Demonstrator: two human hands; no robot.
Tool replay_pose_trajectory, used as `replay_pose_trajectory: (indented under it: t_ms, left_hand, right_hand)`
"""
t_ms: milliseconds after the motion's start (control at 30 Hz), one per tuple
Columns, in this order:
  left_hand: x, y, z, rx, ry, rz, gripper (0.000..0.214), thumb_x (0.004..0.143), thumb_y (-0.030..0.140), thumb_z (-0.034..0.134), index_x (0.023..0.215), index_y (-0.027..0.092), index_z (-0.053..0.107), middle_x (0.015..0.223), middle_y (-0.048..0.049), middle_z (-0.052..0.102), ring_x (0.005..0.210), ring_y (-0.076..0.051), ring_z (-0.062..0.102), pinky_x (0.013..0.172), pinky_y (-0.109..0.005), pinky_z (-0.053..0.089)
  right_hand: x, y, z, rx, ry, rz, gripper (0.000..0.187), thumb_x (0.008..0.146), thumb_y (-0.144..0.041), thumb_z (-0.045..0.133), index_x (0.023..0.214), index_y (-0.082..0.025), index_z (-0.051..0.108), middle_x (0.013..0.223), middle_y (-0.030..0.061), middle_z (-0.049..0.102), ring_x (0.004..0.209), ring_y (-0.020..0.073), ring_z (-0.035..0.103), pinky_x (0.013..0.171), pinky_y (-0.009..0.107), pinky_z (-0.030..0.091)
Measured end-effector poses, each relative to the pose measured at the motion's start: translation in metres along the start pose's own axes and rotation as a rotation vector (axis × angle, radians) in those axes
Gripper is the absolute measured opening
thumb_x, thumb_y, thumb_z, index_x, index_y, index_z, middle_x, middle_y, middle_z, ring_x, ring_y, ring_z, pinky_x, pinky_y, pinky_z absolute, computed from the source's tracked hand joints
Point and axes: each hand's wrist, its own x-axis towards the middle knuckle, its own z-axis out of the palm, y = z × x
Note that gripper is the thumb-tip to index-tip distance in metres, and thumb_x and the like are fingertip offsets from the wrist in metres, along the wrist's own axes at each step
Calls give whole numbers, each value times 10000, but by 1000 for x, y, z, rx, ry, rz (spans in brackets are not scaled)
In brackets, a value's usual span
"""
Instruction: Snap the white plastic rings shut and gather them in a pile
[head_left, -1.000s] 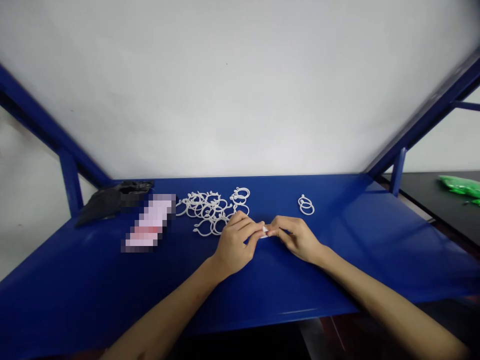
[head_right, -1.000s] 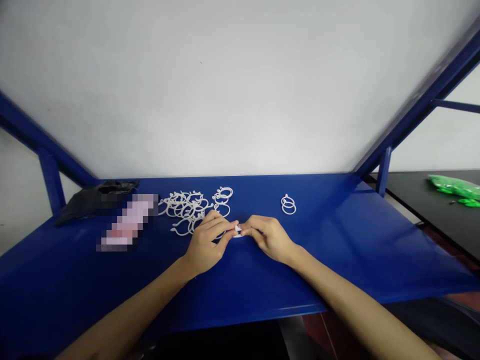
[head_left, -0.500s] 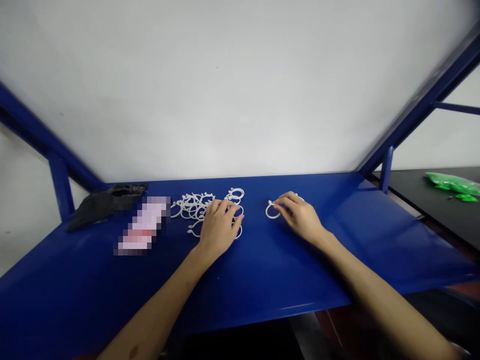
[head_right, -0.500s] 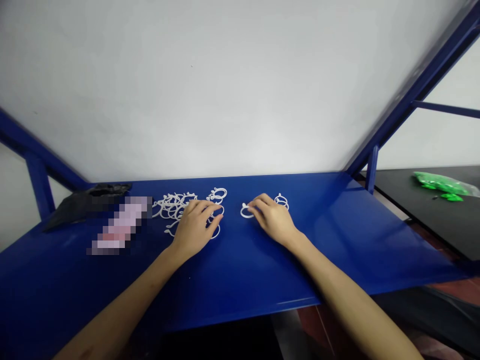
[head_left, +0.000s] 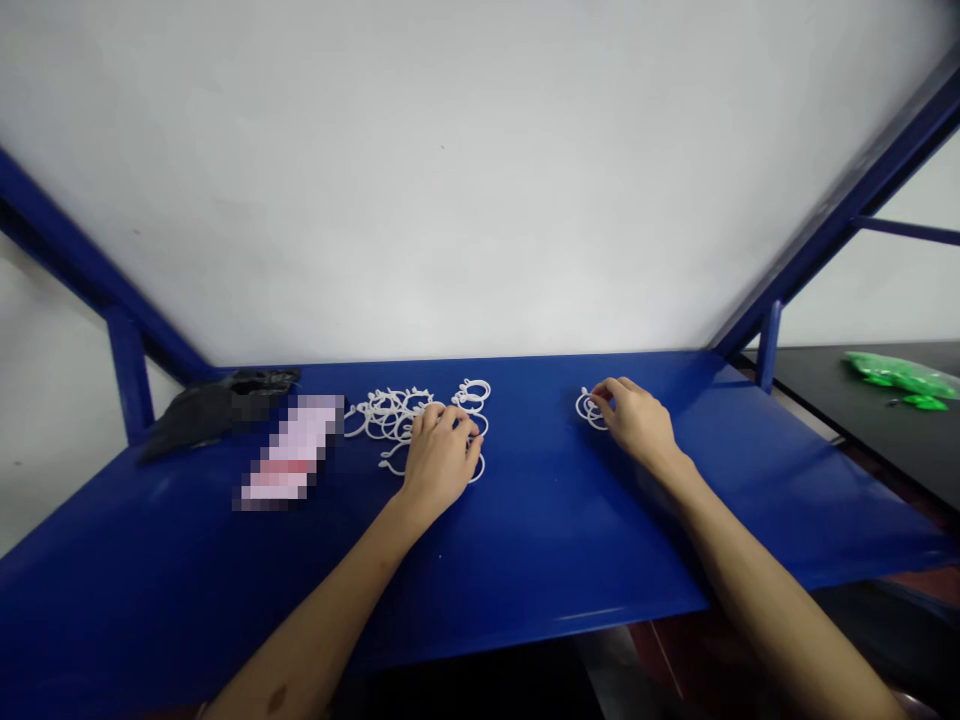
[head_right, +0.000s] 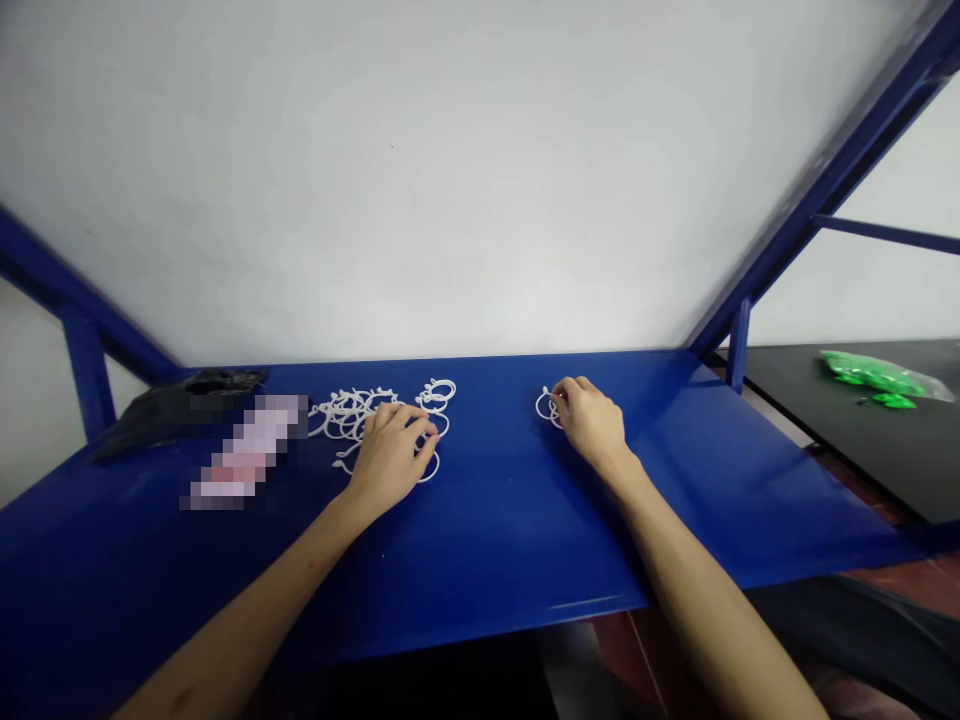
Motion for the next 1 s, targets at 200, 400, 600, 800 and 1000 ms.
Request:
replay_pose_trajectory:
  t_ms: [200, 400, 600, 800, 1000]
  left_hand:
    - [-1, -4, 9, -23, 4, 14, 131, 920, 245, 618, 839, 208, 715, 1027, -77, 683, 1031, -301, 504, 862, -480, 443]
    - [1, -3, 9, -112, 83, 111, 133, 926, 176, 607, 822, 209, 683, 1033, -54, 694, 989, -264, 500, 839, -433, 453]
    - [5, 7, -4, -212, 208, 212, 144, 958, 155, 559, 881, 202, 671, 1051, -49, 676, 995, -221, 507, 903, -385, 478]
    - [2, 19, -14, -152, 350, 354, 129, 911, 114, 626, 838, 208, 677, 1000, -40, 672, 954, -203, 516, 846, -322, 487]
    - [2, 29, -16, -97, 402, 422, 116, 920, 155, 634, 831, 208, 687, 970, -38, 689, 941, -197, 540, 850, -315, 485]
  right_hand:
    - [2, 8, 6, -72, -53, 25, 196, 985, -362, 531, 1060, -245, 670, 1068, 42, 689, 803, 191, 663, 574, 269, 359]
    - [1, 8, 8, -99, -83, 54, 262, 1007, -365, 481, 1119, -255, 691, 1105, 73, 685, 796, 198, 681, 604, 282, 418]
    - [-1, 5, 14, 170, 71, -109, 288, 1000, -417, 493, 1101, -232, 689, 1068, 89, 706, 875, 217, 683, 715, 302, 490]
    - [-21, -29, 17, 733, -193, -282, 296, 989, -496, 503, 1043, -233, 628, 888, 31, 724, 732, 174, 682, 700, 302, 530]
    - [-41, -64, 20, 1146, -350, -202, 295, 952, -489, 580, 1082, -228, 540, 785, -12, 685, 641, 142, 676, 630, 281, 544]
